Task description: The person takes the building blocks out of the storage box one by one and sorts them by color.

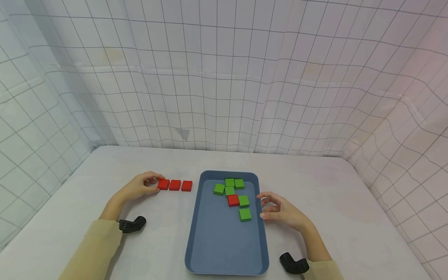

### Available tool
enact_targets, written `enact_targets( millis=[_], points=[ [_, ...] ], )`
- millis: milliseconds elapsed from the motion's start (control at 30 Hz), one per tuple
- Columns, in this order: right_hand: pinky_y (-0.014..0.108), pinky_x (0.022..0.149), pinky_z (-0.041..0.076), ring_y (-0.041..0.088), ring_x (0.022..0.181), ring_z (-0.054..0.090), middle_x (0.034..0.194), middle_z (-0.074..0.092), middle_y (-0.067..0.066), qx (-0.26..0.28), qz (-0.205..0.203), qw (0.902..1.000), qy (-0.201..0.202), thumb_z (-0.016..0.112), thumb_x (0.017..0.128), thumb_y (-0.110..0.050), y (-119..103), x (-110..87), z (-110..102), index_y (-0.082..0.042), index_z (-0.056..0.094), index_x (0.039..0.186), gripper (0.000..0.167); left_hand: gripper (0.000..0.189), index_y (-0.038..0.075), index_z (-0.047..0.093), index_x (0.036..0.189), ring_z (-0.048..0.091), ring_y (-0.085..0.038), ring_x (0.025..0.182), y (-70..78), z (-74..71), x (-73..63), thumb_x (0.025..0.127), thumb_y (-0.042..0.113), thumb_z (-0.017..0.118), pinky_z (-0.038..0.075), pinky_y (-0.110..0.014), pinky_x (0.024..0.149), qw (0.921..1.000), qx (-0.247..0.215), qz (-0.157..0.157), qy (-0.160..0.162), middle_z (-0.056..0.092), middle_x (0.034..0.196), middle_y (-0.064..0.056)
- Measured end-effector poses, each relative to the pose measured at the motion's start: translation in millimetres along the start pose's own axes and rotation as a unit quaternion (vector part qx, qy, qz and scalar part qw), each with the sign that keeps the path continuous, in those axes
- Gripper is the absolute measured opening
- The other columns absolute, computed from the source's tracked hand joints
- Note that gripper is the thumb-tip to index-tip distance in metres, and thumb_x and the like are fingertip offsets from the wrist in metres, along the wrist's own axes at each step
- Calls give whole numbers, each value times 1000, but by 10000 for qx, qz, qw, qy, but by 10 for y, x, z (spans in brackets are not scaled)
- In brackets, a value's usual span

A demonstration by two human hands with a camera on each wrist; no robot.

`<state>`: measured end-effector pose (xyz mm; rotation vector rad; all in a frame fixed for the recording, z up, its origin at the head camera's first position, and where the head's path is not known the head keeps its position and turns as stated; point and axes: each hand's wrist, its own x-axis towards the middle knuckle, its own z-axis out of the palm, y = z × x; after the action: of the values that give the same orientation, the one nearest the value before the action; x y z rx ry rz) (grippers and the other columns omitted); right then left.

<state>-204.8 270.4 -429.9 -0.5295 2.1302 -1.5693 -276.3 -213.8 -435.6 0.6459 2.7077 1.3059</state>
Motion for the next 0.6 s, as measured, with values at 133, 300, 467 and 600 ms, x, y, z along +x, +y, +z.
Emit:
enact_targets(
  millis=[133,300,467,600],
  points=[
    [31,79,50,20,96,55,122,37,27,-13,-22,10000,11,62,85,-8,8,-2,-2,-1,34,135,57,41,1,56,118,48,-25,93,44,1,0,79,10,69,41,-38,79,9999,-72,-8,83,55,108,-15],
    [31,78,50,19,93,56,120,38,27,-23,-80,10000,1,63,85,-8,4,-4,-5,-1,34,134,57,39,1,57,116,50,-26,92,155,31,46,81,13,69,41,-39,80,9990,-153,278,307,55,107,-17],
    [31,80,50,21,97,55,121,38,26,5,-47,10000,-7,62,86,-8,-7,-3,-2,-1,34,134,57,37,0,58,114,51,-30,93,322,127,112,81,13,68,41,-41,80,9974,-176,559,410,56,105,-18],
    [31,80,50,21,98,54,121,37,26,32,-21,10000,-9,62,85,-8,-4,-1,-2,-1,34,134,57,36,0,58,114,51,-31,94,501,254,158,81,12,68,42,-43,81,9957,-123,802,455,57,104,-18]
  ],
)
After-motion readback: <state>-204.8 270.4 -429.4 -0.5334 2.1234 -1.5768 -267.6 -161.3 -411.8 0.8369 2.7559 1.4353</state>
